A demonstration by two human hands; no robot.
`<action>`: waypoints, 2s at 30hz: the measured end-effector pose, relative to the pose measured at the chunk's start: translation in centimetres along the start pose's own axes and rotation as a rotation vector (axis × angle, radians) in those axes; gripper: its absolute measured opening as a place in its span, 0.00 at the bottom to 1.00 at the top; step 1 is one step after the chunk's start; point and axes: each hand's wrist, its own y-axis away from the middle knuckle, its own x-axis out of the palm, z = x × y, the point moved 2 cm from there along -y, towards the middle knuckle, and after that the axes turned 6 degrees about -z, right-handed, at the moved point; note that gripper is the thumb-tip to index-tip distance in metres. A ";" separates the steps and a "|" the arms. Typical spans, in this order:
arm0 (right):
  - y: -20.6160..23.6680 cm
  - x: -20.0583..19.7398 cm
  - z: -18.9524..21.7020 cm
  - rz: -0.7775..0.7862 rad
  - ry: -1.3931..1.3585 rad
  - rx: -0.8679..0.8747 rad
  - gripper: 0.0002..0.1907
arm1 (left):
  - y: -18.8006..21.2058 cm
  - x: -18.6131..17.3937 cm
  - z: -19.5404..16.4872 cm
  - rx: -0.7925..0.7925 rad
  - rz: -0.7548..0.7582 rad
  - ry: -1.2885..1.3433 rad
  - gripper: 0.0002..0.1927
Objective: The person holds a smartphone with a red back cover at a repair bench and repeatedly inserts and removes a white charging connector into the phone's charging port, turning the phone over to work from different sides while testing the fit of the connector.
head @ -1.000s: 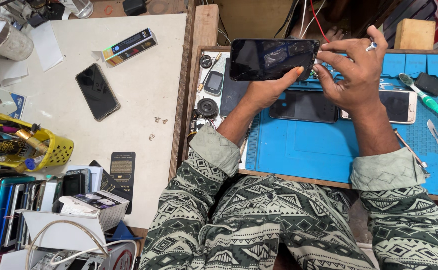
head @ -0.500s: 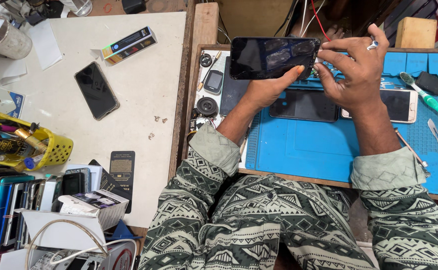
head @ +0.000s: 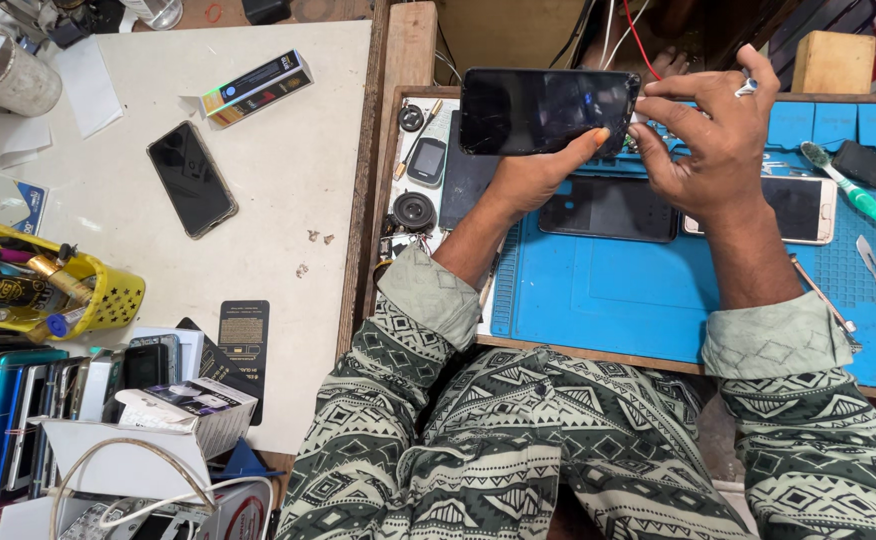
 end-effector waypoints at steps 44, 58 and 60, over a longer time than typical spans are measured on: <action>0.9 0.8 -1.8 -0.075 -0.409 0.215 0.08 | -0.5 -0.9 1.2 -0.286 0.020 0.319 0.20; 1.2 1.1 -2.2 -0.060 -0.389 0.209 0.07 | -0.7 -1.2 1.6 -0.240 0.037 0.329 0.19; 1.2 1.0 -2.1 -0.059 -0.369 0.199 0.07 | -0.7 -1.2 1.8 -0.235 0.029 0.313 0.18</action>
